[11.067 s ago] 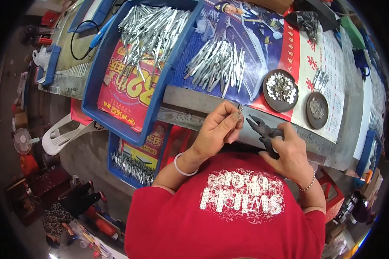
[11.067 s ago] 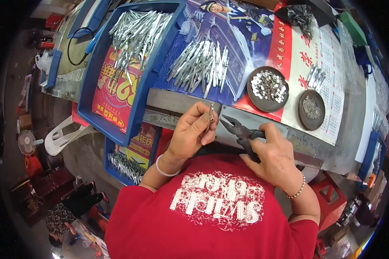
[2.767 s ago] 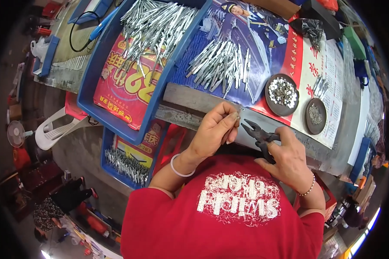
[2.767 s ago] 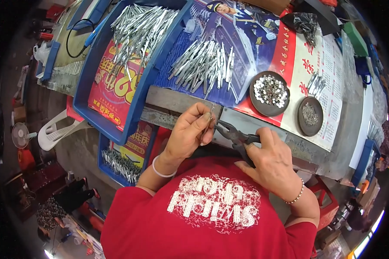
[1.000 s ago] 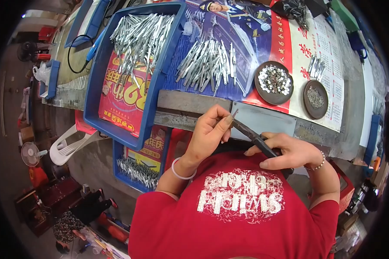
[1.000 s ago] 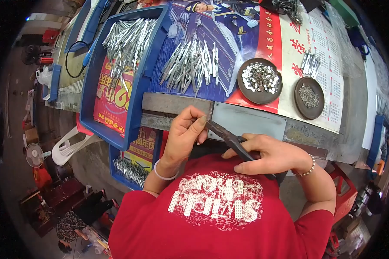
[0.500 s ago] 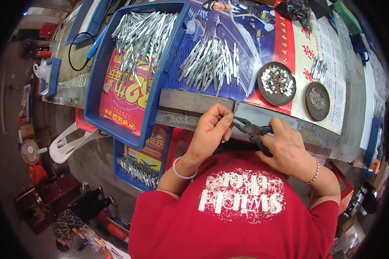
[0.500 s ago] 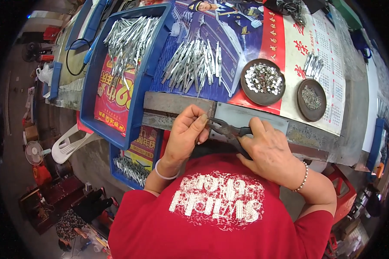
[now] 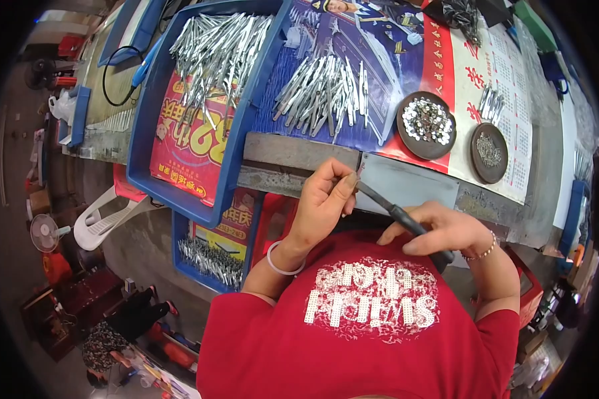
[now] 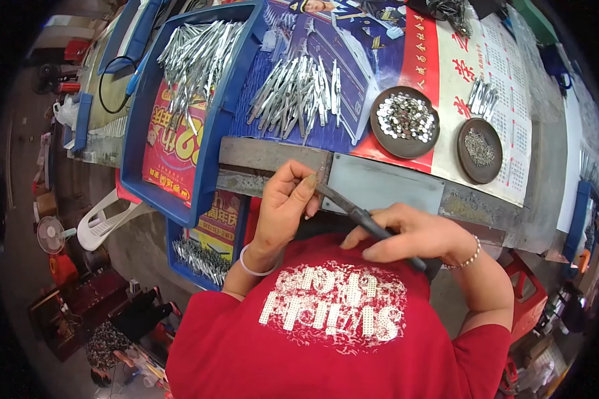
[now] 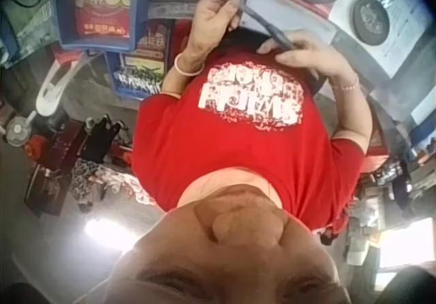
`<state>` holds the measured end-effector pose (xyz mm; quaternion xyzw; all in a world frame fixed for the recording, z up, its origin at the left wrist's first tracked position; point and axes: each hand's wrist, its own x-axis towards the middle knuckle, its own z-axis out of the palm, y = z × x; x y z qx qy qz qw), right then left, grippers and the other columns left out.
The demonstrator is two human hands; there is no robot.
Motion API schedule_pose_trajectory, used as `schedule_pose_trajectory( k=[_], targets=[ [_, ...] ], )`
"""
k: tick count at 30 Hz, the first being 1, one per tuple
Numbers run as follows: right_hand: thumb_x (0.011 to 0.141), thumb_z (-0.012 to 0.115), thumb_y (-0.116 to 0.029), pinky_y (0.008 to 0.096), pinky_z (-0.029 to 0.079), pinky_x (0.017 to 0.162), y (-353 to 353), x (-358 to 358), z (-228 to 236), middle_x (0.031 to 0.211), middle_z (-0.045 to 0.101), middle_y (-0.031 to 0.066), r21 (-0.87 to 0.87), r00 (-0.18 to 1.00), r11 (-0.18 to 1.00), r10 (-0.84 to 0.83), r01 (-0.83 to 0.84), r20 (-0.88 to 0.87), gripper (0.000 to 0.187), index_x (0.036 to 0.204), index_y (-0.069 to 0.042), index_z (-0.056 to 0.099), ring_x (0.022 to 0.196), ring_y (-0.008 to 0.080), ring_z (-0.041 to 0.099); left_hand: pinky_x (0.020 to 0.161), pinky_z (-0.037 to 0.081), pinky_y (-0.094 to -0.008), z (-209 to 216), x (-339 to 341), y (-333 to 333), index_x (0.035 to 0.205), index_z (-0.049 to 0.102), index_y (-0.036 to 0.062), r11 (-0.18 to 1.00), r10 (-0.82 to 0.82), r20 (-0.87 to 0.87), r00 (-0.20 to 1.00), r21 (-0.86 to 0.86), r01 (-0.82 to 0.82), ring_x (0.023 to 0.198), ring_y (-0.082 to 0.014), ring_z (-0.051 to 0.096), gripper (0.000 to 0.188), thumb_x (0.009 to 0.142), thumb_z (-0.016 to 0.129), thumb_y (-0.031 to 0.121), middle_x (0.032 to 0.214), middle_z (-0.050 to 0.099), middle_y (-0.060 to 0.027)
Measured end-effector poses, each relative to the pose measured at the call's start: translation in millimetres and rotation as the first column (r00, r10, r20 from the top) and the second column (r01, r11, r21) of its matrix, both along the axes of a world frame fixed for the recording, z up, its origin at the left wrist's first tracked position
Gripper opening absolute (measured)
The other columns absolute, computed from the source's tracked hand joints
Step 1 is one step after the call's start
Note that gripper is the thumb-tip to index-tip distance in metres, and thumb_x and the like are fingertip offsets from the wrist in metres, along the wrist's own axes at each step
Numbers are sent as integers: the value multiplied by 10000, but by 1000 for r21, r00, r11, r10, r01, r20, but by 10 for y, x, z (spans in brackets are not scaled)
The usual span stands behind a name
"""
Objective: Using pliers to process or assemble small metal wire components at a workshop table.
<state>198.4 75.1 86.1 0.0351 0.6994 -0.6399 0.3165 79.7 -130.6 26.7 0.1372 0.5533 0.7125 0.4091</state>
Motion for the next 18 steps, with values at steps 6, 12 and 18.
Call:
schedule_pose_trajectory(
  k=[6,12,18],
  targets=[
    [722,761,-241,412,478,667,-176,51,157,921,525,159,643,970,765,149,10,-192,280,877,-21,684,817,312,585,490,330,-185,-72,6,1,962,509,50,997,68,60,996,44,-71,550,-40,436,117,1001,519,159,686,510,11],
    [680,781,-243,420,481,653,-287,123,74,958,484,159,765,885,611,220,203,-411,274,805,-30,662,853,324,558,482,322,-184,-1,23,-9,953,504,54,999,25,114,993,35,-30,549,-41,432,124,1004,512,167,684,501,14],
    [683,777,-238,415,477,667,-300,124,112,962,475,155,789,876,583,257,195,-407,261,803,-35,664,901,319,540,502,364,-191,3,9,-57,954,494,44,999,-12,118,993,40,8,573,-44,459,132,1004,512,165,751,503,5]
  ],
)
